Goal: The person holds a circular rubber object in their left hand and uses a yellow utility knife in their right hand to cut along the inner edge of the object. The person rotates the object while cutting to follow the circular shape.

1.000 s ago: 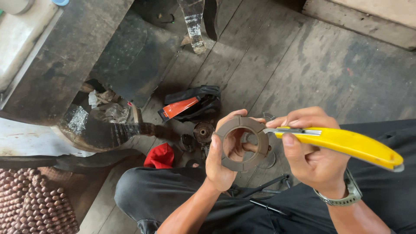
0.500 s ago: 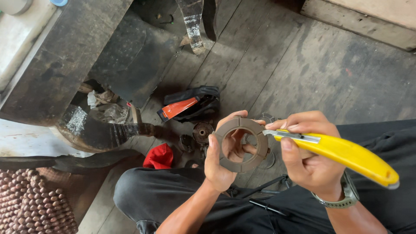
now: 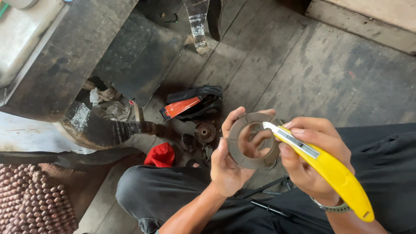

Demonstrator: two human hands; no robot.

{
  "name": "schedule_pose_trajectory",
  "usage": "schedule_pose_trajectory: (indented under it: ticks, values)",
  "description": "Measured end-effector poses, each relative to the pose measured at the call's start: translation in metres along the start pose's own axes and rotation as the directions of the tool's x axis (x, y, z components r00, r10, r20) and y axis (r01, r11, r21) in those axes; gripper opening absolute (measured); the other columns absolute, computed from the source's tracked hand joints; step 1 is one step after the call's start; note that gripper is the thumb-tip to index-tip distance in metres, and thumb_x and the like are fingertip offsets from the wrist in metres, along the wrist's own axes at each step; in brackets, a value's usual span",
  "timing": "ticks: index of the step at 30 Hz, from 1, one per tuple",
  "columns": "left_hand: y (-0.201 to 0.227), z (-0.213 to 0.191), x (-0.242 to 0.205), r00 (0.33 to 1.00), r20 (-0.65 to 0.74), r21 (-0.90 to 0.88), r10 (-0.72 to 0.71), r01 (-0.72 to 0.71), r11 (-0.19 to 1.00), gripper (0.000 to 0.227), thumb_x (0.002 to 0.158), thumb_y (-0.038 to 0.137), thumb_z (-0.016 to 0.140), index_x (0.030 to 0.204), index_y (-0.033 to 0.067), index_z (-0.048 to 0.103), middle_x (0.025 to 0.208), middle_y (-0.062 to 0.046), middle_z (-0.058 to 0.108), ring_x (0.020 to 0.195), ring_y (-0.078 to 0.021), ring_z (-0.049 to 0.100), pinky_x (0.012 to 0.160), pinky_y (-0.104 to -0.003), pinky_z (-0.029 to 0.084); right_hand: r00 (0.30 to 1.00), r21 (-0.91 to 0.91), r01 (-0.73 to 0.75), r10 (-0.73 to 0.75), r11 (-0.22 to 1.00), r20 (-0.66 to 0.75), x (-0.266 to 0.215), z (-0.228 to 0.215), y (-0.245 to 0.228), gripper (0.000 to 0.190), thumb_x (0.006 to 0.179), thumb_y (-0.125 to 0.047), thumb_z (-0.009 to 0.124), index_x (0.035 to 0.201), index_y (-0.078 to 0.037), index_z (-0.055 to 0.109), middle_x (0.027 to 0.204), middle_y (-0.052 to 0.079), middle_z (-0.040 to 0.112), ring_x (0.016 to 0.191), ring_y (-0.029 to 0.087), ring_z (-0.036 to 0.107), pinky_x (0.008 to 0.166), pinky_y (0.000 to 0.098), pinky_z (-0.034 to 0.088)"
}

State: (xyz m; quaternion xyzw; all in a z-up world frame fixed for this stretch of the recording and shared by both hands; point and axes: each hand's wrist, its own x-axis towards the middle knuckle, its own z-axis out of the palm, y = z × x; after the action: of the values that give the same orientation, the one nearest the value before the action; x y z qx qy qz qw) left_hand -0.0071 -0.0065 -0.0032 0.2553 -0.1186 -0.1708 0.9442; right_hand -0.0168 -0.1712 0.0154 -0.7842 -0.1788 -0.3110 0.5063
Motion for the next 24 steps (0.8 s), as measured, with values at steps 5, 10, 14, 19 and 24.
schedule_pose_trajectory:
  ticks: [5,10,14,19,24]
  values:
    - [-0.001,0.008,-0.003,1.0,0.006,-0.068,-0.003,0.003,0.998,0.046,0.107,0.05,0.037,0.149,0.0316,0.035,0.157,-0.039,0.035,0.147,-0.0436,0.036,0.115,-0.053,0.04,0.999,-0.082,0.021,-0.024,0.996,-0.028,0.002,0.006,-0.009,0.025,0.093,-0.009,0.071,0.107,0.003,0.055,0.102,0.028,0.067,0.091,0.033,0.074,0.084,0.0368,0.065]
    - [-0.012,0.01,-0.005,0.999,-0.032,-0.037,-0.001,-0.001,0.999,0.046,0.109,0.061,0.024,0.145,0.0337,0.033,0.154,-0.03,0.043,0.155,-0.0479,0.032,0.113,-0.063,0.041,0.996,-0.188,0.065,-0.076,0.98,-0.055,-0.003,0.007,-0.006,0.02,0.093,-0.006,0.07,0.104,0.006,0.059,0.101,0.024,0.069,0.089,0.032,0.073,0.084,0.038,0.063]
    - [-0.014,0.012,-0.005,0.986,-0.142,-0.113,-0.081,0.065,0.991,0.066,0.099,0.055,0.038,0.158,0.0289,0.025,0.155,-0.029,0.041,0.134,-0.0334,0.047,0.107,-0.047,0.047,1.0,-0.151,0.019,-0.02,0.988,-0.002,-0.007,0.003,-0.004,0.021,0.094,-0.007,0.065,0.109,0.004,0.055,0.108,0.026,0.066,0.093,0.03,0.074,0.087,0.0366,0.063]
    - [-0.014,0.011,-0.004,0.988,-0.101,-0.126,-0.12,0.107,0.986,0.089,0.088,0.054,0.048,0.163,0.0104,0.027,0.159,-0.016,0.038,0.143,-0.026,0.04,0.108,-0.04,0.045,1.0,-0.125,-0.005,0.003,0.992,-0.013,-0.005,0.006,-0.007,0.017,0.094,-0.001,0.064,0.108,0.004,0.056,0.11,0.028,0.063,0.089,0.028,0.074,0.084,0.0356,0.066]
    - [-0.016,0.02,-0.002,0.975,-0.207,-0.078,-0.076,0.061,0.995,0.082,0.095,0.07,0.028,0.155,0.0149,0.035,0.144,-0.033,0.049,0.137,-0.0378,0.048,0.106,-0.042,0.048,0.998,-0.092,-0.06,0.058,0.994,-0.028,-0.003,0.011,-0.009,0.017,0.093,0.0,0.07,0.104,0.001,0.057,0.105,0.023,0.062,0.086,0.024,0.068,0.084,0.032,0.061]
